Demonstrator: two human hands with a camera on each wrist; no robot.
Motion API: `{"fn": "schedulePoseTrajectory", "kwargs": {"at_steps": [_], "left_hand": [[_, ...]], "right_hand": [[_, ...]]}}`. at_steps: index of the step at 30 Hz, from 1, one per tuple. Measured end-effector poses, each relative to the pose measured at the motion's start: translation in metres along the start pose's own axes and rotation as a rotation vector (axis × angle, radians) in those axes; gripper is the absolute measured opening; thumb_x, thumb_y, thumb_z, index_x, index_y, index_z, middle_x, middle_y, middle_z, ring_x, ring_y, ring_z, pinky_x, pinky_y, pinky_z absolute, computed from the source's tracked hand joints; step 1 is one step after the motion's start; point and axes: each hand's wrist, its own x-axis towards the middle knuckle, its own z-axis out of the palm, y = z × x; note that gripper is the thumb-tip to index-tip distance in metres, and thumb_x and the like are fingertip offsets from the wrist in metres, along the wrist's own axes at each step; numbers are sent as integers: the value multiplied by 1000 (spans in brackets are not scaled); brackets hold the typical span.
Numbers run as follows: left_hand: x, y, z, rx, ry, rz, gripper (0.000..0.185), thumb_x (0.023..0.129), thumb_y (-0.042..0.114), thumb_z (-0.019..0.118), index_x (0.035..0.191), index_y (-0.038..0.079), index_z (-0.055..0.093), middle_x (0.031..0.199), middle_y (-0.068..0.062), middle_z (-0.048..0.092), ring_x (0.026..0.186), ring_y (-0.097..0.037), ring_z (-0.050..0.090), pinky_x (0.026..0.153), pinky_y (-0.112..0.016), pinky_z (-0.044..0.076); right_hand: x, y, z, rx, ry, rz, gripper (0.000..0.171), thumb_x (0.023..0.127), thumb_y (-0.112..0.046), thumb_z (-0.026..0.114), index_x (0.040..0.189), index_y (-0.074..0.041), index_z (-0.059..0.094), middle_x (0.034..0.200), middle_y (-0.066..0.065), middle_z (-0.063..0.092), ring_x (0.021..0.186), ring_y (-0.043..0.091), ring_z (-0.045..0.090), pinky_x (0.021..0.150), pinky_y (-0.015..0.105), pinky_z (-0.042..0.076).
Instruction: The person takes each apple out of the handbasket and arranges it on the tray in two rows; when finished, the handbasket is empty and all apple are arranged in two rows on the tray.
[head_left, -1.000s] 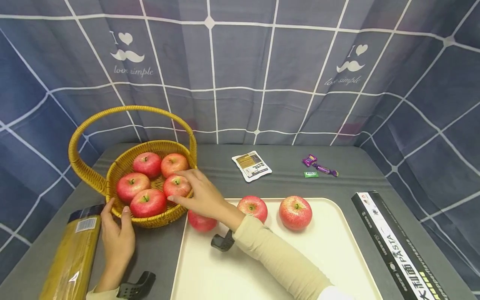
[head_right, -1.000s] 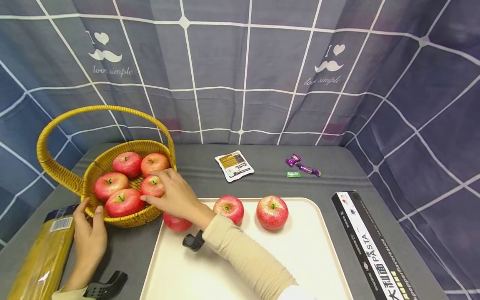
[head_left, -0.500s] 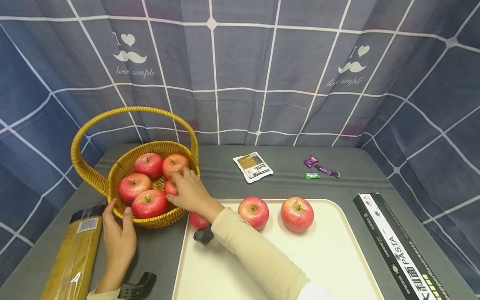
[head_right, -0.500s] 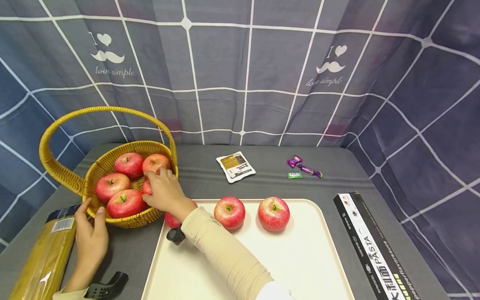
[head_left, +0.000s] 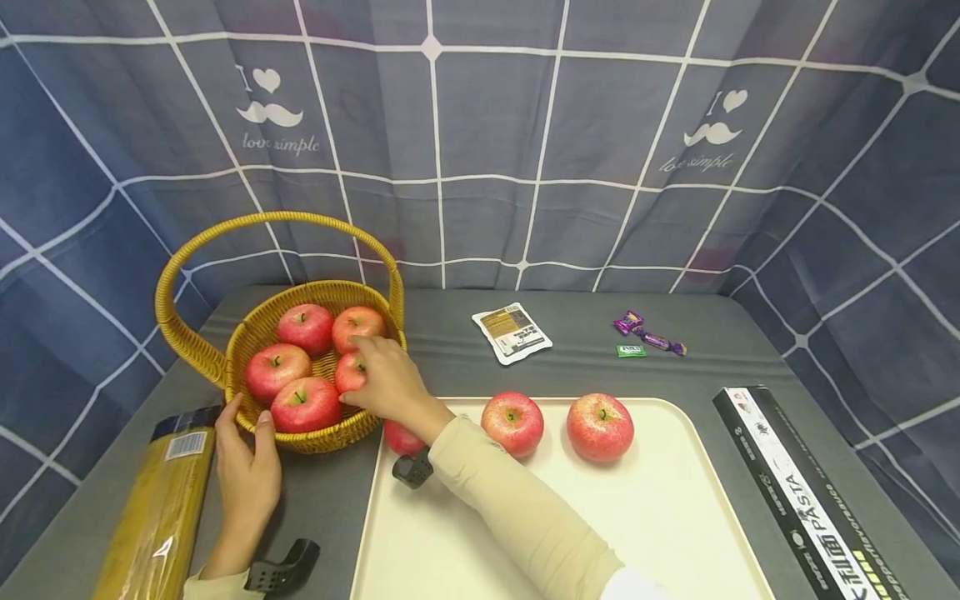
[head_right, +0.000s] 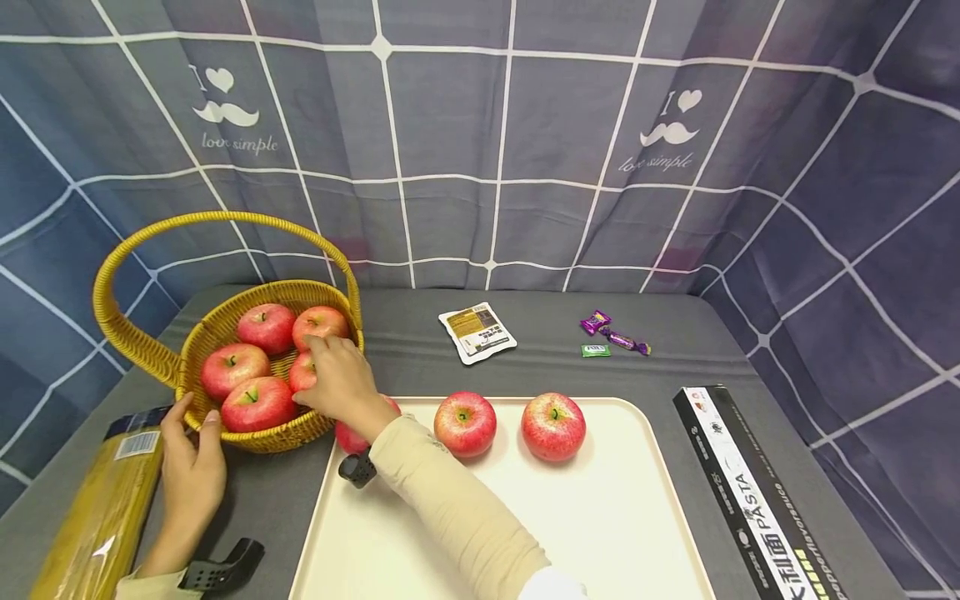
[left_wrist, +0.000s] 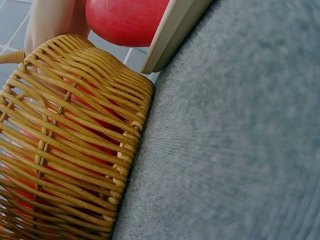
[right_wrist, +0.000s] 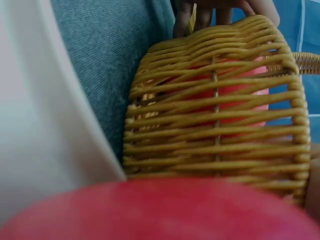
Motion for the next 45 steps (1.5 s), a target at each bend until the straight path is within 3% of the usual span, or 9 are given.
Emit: {"fn": "schedulePoseTrajectory", "kwargs": {"at_steps": [7, 14, 20, 24, 27, 31, 36, 40, 45], "left_hand": [[0, 0, 1, -8, 6, -1, 47, 93, 21, 43, 136, 6, 32, 137, -22, 37, 130, -35, 31, 109, -40, 20], [1, 1, 1, 0, 5, -9, 47, 93, 22, 43, 137, 7, 33, 136, -23, 37, 129, -36, 31, 107, -46, 21], [2, 1, 0, -2, -1, -17, 47, 93, 22, 43, 137, 8, 32, 138, -23, 36, 131, -36, 29, 108, -47, 19], [1, 1, 0, 3, -8, -23, 48, 93, 22, 42, 138, 8, 31, 138, -23, 35, 131, -36, 28, 108, -48, 19], [0, 1, 0, 1, -8, -30, 48, 93, 22, 42, 138, 8, 31, 139, -23, 35, 132, -36, 28, 108, -48, 18], [-1, 1, -1, -8, -2, -39, 48, 93, 22, 42, 137, 8, 31, 138, -23, 35, 131, -36, 28, 108, -47, 18], [-2, 0, -2, -9, -6, -51, 48, 93, 22, 41, 138, 9, 30, 139, -23, 35, 132, -35, 27, 109, -45, 18], [-1, -1, -1, -4, -11, -49, 48, 93, 21, 41, 139, 10, 30, 139, -22, 34, 133, -34, 26, 110, -46, 17], [0, -1, 0, -3, -8, -40, 48, 93, 21, 41, 138, 9, 30, 138, -23, 35, 132, -35, 27, 109, -46, 17]], "right_hand": [[-2, 8, -6, 168, 36, -44, 85, 65, -39, 77, 136, -14, 38, 124, 3, 54, 112, 19, 49, 94, 28, 42], [-10, 9, -28, 428, 55, -75, 78, 65, -35, 78, 134, -18, 45, 122, 4, 47, 109, 14, 42, 85, 19, 42], [-33, 18, -61, 484, 94, -145, 61, 66, -32, 78, 122, -25, 57, 122, 0, 43, 116, 12, 35, 88, 22, 41], [-59, 41, -87, 501, 101, -143, 55, 65, -31, 77, 118, -24, 60, 119, -2, 42, 114, 11, 36, 88, 25, 44], [-83, 72, -108, 481, 123, -118, 55, 65, -31, 78, 117, -22, 61, 119, -1, 43, 114, 13, 38, 87, 31, 44], [-126, 124, -136, 401, 164, -5, 56, 63, -30, 80, 116, -24, 62, 120, -2, 44, 112, 14, 41, 85, 36, 45], [-188, 185, -160, 291, 229, 177, 58, 63, -22, 82, 117, -21, 61, 119, -1, 44, 105, 8, 42, 80, 25, 45], [-229, 220, -170, 195, 265, 285, 56, 66, -18, 80, 118, -15, 60, 117, 0, 44, 100, -1, 38, 75, 13, 40], [-259, 242, -167, 105, 243, 346, 55, 66, -21, 80, 117, -12, 60, 114, 3, 44, 100, 2, 34, 71, 16, 37]]}}
